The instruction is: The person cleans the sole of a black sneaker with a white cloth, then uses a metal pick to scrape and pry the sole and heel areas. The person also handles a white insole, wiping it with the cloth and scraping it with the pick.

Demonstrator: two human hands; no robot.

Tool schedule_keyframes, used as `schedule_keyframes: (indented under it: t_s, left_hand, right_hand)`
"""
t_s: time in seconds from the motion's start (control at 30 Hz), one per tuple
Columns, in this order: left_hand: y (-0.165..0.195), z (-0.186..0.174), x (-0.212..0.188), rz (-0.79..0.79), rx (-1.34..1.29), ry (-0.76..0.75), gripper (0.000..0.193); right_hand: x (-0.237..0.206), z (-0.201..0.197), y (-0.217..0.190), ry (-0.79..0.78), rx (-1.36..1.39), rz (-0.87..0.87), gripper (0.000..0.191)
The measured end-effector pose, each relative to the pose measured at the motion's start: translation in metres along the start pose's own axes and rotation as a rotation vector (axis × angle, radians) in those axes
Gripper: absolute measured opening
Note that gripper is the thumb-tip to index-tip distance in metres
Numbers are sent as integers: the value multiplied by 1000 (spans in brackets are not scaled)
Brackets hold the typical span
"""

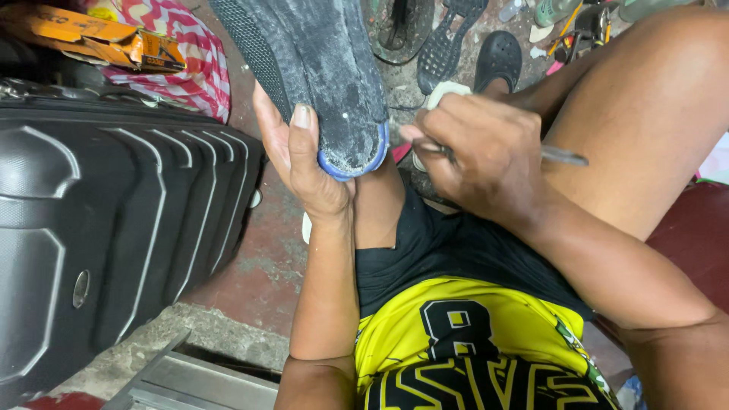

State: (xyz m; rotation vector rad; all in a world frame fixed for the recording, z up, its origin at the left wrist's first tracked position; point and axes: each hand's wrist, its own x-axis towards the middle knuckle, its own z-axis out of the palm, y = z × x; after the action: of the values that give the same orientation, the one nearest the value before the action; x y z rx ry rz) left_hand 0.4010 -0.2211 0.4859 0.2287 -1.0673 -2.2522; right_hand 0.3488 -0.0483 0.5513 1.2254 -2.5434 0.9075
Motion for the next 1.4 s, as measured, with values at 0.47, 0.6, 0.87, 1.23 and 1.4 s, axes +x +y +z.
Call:
schedule_keyframes:
  t_s: [0.47,0.6,0.87,1.23,1.4]
  left_hand:
    - [-5,4,0,54,18,129,58]
    - [-6,5,-1,21,-40,153,60]
    - [-4,6,-3,27,38,65,61]
    - [-6,4,-3,42,7,159,57]
    - [-9,7,-4,78,-3,140,55]
  right_hand:
    - [-3,2,-7,-22,73,8,26]
    - [-3,-2,1,11,96,68,20]
    - [1,0,10,35,81,30,17]
    - [-4,0,-1,-29,62,-11,25]
    - [-3,2,2,17,73,29,17]
